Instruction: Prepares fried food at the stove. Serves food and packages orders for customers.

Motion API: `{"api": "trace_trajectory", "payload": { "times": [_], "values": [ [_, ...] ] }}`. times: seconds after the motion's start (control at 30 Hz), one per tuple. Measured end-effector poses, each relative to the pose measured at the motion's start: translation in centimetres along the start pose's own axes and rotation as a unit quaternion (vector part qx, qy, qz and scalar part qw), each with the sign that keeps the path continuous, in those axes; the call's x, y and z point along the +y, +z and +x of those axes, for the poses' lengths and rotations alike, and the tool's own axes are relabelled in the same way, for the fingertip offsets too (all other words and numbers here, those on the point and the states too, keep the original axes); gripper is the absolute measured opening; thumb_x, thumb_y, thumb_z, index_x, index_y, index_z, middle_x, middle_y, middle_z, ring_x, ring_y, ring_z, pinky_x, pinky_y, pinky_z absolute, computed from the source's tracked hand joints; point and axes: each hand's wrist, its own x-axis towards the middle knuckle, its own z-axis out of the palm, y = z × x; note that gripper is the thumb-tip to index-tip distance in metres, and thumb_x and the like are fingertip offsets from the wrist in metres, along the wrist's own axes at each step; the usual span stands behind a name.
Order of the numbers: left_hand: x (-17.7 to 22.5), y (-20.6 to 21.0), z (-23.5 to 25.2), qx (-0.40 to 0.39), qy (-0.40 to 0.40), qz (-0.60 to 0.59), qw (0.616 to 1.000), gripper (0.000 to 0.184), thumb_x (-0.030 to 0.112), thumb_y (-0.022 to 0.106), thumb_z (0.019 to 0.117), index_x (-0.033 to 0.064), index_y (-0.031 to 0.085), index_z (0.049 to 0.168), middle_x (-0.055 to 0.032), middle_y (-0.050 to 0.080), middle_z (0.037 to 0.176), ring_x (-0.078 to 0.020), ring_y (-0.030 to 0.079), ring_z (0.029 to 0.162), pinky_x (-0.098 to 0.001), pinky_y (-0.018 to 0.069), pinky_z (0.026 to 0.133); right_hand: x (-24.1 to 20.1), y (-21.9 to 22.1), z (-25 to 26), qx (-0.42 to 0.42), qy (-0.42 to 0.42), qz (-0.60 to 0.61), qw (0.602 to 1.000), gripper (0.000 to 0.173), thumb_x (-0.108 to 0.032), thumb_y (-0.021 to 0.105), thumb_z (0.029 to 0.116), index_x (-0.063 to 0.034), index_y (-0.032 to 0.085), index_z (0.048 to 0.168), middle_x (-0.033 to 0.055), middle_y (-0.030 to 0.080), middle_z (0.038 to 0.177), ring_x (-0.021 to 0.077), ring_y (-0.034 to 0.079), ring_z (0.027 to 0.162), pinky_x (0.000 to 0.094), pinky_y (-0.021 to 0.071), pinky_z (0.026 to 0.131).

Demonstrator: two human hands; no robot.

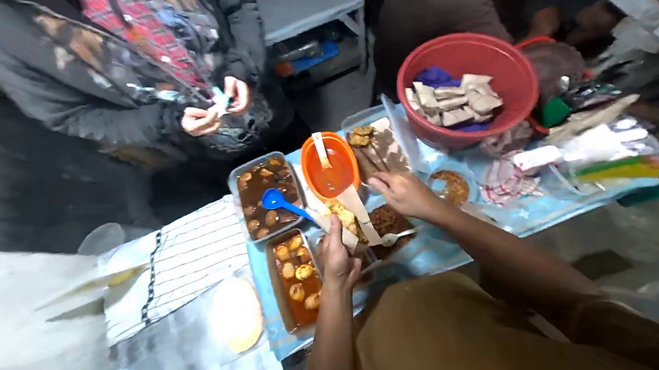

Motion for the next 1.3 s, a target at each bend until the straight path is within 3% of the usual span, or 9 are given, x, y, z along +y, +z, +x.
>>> {"api": "trace_trajectory", "payload": {
  "times": [0.07,0.2,0.43,0.57,0.63,0.77,0.87,1.03,1.3],
  "values": [
    [-1.5,3.3,0.4,-0.042,-0.002,0.032,0.999,0.048,0.041,0.033,0.1119,0.0048,0.052,0.137,-0.0145,0.069,0.115,-0.0243,0.069,0.104,-0.0449,0.0598,0.088,-0.1,-1.7,-3.2,-0.065,-0.011,0.176,0.982,0.062,-0.059,0.039,0.1071,-0.0101,0.062,0.138,0.0159,0.071,0.119,0.0274,0.071,0.106,0.0526,0.0573,0.095],
    [-3.6,10.7,1.1,-0.105,-0.036,0.082,0.990,0.050,0.048,0.051,0.1050,0.0168,0.048,0.144,-0.0075,0.068,0.123,-0.0201,0.067,0.109,-0.0415,0.0585,0.090,1.0,-5.9,-7.6,-0.025,-0.019,0.146,0.989,0.080,-0.052,0.074,0.0917,-0.0085,0.042,0.152,0.0184,0.070,0.117,0.0309,0.070,0.103,0.0551,0.0576,0.090],
    [-7.6,19.6,0.3,-0.262,-0.176,0.112,0.942,0.062,0.070,0.050,0.0963,0.0225,0.058,0.136,-0.0019,0.068,0.120,-0.0154,0.066,0.106,-0.0375,0.0567,0.089,7.8,-12.0,-10.7,0.138,0.056,0.063,0.987,0.060,-0.035,0.073,0.0899,-0.0104,0.051,0.140,0.0158,0.071,0.106,0.0323,0.071,0.096,0.0592,0.0575,0.081],
    [-12.1,19.7,0.1,-0.278,-0.133,0.240,0.920,0.076,0.066,0.053,0.0971,0.0292,0.030,0.159,-0.0054,0.053,0.150,-0.0246,0.056,0.132,-0.0512,0.0495,0.107,13.1,-12.0,-14.6,0.159,0.111,0.213,0.958,0.060,-0.024,0.075,0.0933,-0.0128,0.048,0.145,0.0187,0.067,0.118,0.0329,0.069,0.094,0.0542,0.0583,0.075],
    [-14.8,17.9,-0.2,-0.192,-0.047,0.318,0.927,0.079,0.060,0.057,0.0983,0.0223,0.028,0.161,-0.0102,0.044,0.157,-0.0268,0.050,0.138,-0.0537,0.0475,0.108,16.4,-11.1,-15.2,0.159,0.114,0.310,0.931,0.067,-0.031,0.078,0.0923,-0.0140,0.045,0.148,0.0136,0.066,0.129,0.0265,0.069,0.108,0.0503,0.0607,0.089],
    [-18.0,13.7,-1.9,-0.037,-0.056,0.407,0.911,0.086,0.054,0.076,0.0867,-0.0005,0.043,0.145,-0.0260,0.050,0.141,-0.0343,0.053,0.128,-0.0507,0.0495,0.103,19.5,-8.3,-15.6,0.178,0.135,0.391,0.893,0.077,-0.023,0.085,0.0858,-0.0083,0.044,0.149,0.0132,0.065,0.132,0.0226,0.068,0.117,0.0462,0.0602,0.098],
    [-18.7,12.6,-2.7,-0.070,-0.165,0.390,0.903,0.050,0.039,0.071,0.0951,0.0016,0.060,0.126,-0.0160,0.065,0.121,-0.0260,0.063,0.112,-0.0494,0.0533,0.093,19.8,-5.5,-15.7,0.200,0.096,0.414,0.883,0.078,-0.018,0.084,0.0852,-0.0013,0.041,0.149,0.0143,0.063,0.134,0.0186,0.064,0.122,0.0388,0.0558,0.105],
    [-19.6,12.9,-2.6,-0.028,-0.098,0.252,0.962,0.022,0.020,0.051,0.1070,0.0001,0.060,0.112,-0.0071,0.065,0.088,-0.0169,0.065,0.081,-0.0347,0.0569,0.077,21.6,-1.6,-15.0,0.166,-0.010,0.423,0.891,0.072,-0.008,0.082,0.0837,0.0036,0.043,0.143,0.0153,0.063,0.133,0.0196,0.065,0.120,0.0376,0.0563,0.105],
    [-19.4,14.2,-3.0,-0.001,-0.051,0.287,0.957,0.024,0.016,0.053,0.1069,-0.0036,0.066,0.111,-0.0063,0.065,0.075,-0.0154,0.064,0.066,-0.0322,0.0579,0.066,24.0,-4.0,-14.2,-0.084,0.011,0.009,0.996,0.053,-0.007,0.065,0.0957,-0.0119,0.048,0.146,0.0178,0.064,0.134,0.0346,0.064,0.122,0.0537,0.0514,0.105]
  ]
}}
